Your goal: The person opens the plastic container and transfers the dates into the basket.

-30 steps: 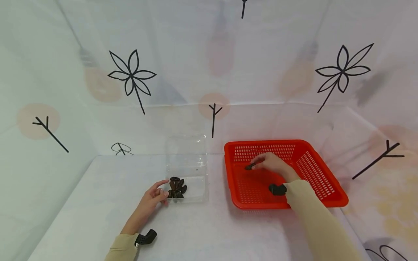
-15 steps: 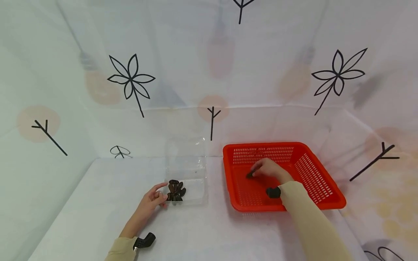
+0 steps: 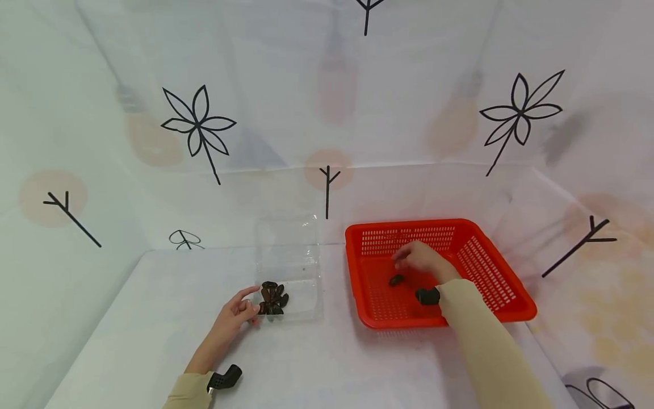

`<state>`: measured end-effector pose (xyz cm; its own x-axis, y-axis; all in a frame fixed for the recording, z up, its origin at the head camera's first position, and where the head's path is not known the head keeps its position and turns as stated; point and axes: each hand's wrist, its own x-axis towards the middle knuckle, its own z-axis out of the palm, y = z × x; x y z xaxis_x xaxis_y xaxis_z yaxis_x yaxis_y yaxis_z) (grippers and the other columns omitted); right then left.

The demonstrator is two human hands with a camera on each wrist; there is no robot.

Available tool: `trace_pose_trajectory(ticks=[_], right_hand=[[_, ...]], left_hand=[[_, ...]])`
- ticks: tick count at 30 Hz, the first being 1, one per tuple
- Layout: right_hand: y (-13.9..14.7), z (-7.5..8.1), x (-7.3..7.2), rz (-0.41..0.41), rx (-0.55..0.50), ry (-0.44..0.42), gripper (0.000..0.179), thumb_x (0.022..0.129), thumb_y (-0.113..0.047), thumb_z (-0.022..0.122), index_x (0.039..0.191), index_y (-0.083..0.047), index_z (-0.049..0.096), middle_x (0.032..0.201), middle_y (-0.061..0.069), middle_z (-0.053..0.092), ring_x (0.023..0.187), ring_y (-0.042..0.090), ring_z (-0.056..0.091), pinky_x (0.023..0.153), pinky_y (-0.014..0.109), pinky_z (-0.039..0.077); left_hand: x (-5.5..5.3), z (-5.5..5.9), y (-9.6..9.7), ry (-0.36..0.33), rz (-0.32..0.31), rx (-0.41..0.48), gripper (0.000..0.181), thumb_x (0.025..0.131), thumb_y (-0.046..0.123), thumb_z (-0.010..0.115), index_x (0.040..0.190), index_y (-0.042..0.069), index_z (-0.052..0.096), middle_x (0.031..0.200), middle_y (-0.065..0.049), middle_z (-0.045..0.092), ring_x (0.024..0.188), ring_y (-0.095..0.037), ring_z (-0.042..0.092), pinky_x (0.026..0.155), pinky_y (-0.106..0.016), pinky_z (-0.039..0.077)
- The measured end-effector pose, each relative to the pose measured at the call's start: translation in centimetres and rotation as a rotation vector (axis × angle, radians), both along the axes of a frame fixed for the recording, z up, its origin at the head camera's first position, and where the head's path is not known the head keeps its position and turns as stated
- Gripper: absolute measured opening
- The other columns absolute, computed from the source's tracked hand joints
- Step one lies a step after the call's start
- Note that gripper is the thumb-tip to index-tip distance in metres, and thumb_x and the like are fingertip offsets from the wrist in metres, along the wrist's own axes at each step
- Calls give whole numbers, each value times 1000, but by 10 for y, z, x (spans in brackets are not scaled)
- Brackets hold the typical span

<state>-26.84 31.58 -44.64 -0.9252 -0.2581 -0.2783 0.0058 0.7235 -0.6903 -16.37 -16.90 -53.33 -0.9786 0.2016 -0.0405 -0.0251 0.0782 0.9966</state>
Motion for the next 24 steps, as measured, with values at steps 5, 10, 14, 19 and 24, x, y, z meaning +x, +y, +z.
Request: trace_pose_trajectory(ticks=[5,10,14,19,24], right_hand=[[-4,14,2,14,-20,53,31,94,-12,68,123,0,68,113,11,70,105,30,60,96,54,45],[-21,36,4,41,-18,101,32,94,-15,69,124,-1,68,115,12,69,105,30,61,94,50,48],[-36,52,5,64,-22,132,33,95,-16,67,125,-3,67,119,11,68,107,30,59,93,49,49],[-55,64,5,98,-56,164,30,95,-16,68,124,-7,69,120,9,67,110,30,57,91,46,50],[-75,68,5,111,-109,165,29,94,-15,70,122,-8,70,117,8,68,109,30,58,91,47,51]], left_hand=[[1,1,0,3,-1,-4,55,97,15,66,147,6,44,78,-10,54,75,-29,64,78,-32,49],[0,1,1,-2,9,7,52,97,13,66,145,8,48,77,-9,53,74,-28,63,76,-32,49],[-1,1,2,6,20,-6,50,97,11,66,144,9,49,76,-9,53,74,-27,64,77,-32,50],[-1,0,3,6,29,-15,50,96,9,66,144,8,49,76,-9,54,72,-26,65,78,-31,50],[-1,0,4,0,39,-14,50,96,9,66,143,8,50,75,-8,54,71,-25,64,78,-31,50]])
